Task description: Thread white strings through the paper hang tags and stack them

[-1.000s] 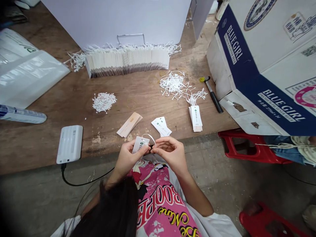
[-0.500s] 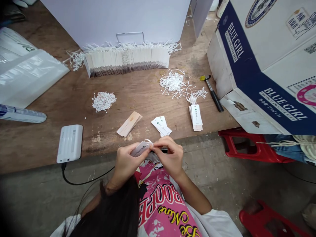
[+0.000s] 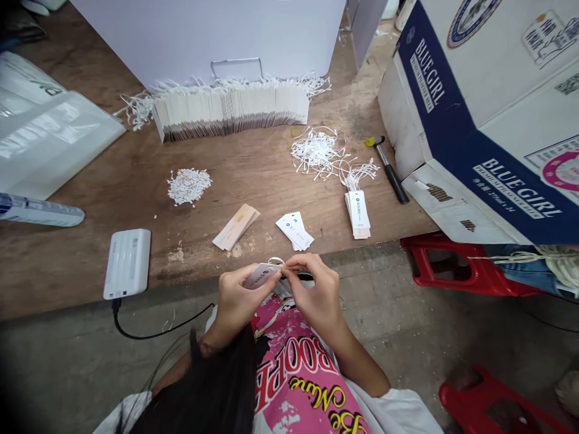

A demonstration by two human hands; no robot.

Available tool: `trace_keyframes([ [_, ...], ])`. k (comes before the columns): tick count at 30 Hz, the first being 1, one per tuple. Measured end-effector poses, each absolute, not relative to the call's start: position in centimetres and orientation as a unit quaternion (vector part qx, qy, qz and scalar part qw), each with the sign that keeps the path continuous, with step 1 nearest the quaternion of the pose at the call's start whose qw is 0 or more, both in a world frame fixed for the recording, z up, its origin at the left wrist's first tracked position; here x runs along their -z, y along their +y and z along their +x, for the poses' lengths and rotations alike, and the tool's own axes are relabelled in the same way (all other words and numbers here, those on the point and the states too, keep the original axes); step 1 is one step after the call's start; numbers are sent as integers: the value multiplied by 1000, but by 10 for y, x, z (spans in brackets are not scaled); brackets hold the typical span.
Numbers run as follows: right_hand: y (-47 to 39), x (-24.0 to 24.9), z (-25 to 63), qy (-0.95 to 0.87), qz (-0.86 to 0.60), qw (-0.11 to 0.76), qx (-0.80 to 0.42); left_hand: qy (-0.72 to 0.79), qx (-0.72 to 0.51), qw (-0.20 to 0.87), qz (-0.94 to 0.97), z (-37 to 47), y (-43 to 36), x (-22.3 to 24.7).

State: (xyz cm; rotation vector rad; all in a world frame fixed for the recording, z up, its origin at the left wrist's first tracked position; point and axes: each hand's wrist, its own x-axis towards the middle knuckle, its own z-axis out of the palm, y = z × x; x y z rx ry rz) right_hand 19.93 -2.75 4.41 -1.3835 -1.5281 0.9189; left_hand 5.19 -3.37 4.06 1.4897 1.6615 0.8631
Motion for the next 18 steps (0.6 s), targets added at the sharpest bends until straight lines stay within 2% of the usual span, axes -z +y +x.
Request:
trace_keyframes([
  [5, -34, -48, 201, -658, -567, 397, -295, 654, -326, 392, 559, 59, -34, -38],
  [7, -32, -46, 204, -640, -569, 401, -325, 647, -324, 394, 567, 61, -33, -35],
  [12, -23, -29, 217, -497, -538, 456, -505, 543, -362, 393, 648, 72, -23, -30],
  [16, -24, -21, 245, -440, -565, 484, -503, 481, -344, 397, 702, 86, -11, -27],
  [18, -26, -27, 268, -443, -578, 457, -511, 477, -326, 389, 718, 95, -4, -25],
])
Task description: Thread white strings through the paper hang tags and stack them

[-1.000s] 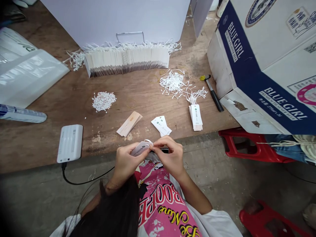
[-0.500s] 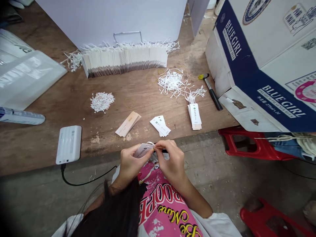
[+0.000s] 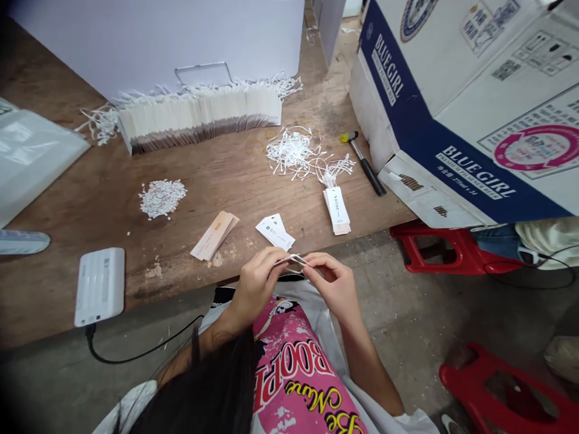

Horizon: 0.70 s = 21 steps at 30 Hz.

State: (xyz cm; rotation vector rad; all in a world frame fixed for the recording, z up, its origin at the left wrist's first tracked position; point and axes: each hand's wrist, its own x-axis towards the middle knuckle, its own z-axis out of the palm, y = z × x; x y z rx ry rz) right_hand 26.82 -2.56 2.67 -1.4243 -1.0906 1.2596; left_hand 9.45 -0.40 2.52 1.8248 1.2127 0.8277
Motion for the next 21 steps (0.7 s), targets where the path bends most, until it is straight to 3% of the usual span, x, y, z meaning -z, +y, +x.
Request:
trace_keyframes([
  [4, -17, -55, 321, -492, -596, 332, -541, 455, -282, 393, 748, 117, 11, -15],
  [10, 56, -95, 380, -657, -634, 164, -374, 467, -290, 554, 625, 164, 27, 12],
  [14, 124, -99, 393, -713, -611, 117, -324, 467, -295, 722, 417, 193, 28, 28],
  [21, 210, -75, 384, -753, -592, 69, -279, 461, -291, 788, 286, 228, 36, 34],
])
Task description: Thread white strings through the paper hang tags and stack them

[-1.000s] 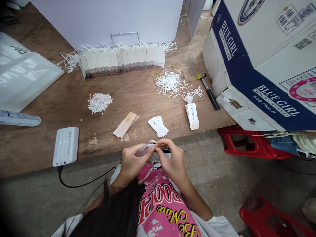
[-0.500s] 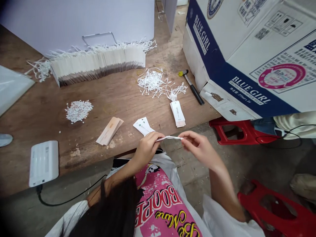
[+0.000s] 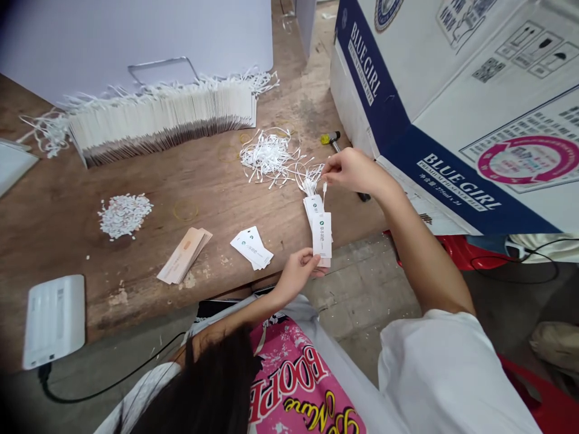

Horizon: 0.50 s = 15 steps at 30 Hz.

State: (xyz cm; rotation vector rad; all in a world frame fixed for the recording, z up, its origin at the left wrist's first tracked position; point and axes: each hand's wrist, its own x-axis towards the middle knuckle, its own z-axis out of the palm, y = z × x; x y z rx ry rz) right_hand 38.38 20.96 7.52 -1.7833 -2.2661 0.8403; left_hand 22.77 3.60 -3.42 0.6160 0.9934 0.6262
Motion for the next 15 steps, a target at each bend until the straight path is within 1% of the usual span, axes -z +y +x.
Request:
trace_keyframes([
  [6, 250, -41, 381, -786, -570, 69, -231, 483, -297, 794, 219, 241, 54, 37],
  [15, 269, -15, 377, -792, -566, 53, -224, 479, -271, 818, 167, 244, 59, 36],
])
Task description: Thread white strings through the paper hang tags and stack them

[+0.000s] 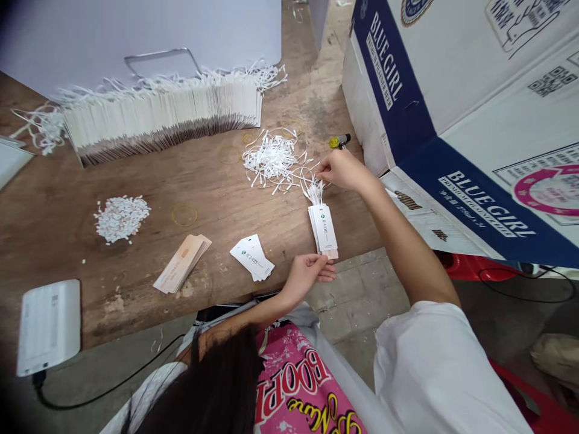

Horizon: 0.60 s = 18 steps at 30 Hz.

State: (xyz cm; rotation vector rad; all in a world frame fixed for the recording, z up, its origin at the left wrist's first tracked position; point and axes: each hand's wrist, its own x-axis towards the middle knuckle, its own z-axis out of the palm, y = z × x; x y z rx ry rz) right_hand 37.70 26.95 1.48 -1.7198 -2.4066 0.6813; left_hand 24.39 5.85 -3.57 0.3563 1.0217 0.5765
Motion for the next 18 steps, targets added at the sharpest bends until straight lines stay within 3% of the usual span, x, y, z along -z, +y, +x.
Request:
trace_keyframes([
  [5, 265, -15, 374, -800, -559, 63, -210, 435, -210, 859, 168, 239, 43, 28],
  [9, 226, -29, 371, -776, -597, 167, -118, 406, -159, 881, 184, 228, 32, 18],
  [12, 176, -26, 366, -684, -676, 239, -134, 400, -172, 879, 193, 215, 28, 13],
  [18, 99, 23, 333, -586, -781, 169, -134, 390, -173, 880, 212, 199, 23, 8],
])
